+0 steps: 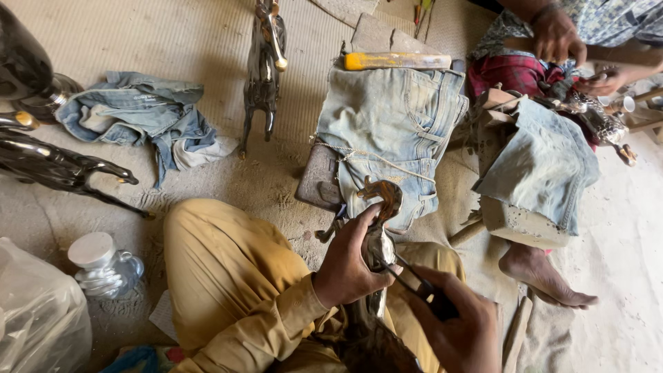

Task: The person sits on the floor and uses a small metal tool to scrape and polish the surface of a silver horse sculpture. They rotate the sculpture to access different areas and continue working on the details. Another person works on a similar sculpture nearby.

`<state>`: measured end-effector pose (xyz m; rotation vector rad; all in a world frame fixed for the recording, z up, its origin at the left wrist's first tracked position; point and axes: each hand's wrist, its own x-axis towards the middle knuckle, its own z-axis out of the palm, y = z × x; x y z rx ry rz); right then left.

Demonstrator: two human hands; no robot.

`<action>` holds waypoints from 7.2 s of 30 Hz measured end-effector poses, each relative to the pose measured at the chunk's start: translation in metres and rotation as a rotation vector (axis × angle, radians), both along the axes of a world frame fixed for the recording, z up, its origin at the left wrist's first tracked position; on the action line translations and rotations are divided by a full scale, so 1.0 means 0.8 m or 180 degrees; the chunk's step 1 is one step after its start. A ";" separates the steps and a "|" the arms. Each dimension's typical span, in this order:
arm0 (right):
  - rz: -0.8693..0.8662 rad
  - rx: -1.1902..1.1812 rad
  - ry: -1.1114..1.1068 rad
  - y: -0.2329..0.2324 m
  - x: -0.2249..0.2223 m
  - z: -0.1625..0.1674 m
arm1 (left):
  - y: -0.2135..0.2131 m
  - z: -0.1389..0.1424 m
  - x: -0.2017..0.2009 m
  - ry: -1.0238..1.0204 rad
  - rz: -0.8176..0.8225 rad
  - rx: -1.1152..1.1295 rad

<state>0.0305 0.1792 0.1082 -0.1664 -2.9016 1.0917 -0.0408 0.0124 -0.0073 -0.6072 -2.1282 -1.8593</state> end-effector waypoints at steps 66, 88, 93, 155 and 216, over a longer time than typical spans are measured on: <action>0.1191 -0.2446 0.1099 -0.050 0.064 -0.071 | 0.008 -0.103 0.071 -0.1425 -0.1567 0.2032; 0.1402 0.1508 -0.0089 0.009 -0.037 0.091 | 0.004 0.031 0.031 0.0169 0.0236 -0.0337; 0.1264 0.1610 -0.0372 0.011 -0.035 0.086 | 0.001 0.036 0.031 -0.0039 0.0157 -0.0243; 0.3983 0.2458 0.0869 0.019 -0.079 0.068 | -0.014 0.037 0.004 0.1606 -0.0677 -0.1008; 0.2969 0.2769 -0.0683 0.009 -0.083 0.074 | 0.005 -0.073 -0.051 0.0125 -0.1059 0.1048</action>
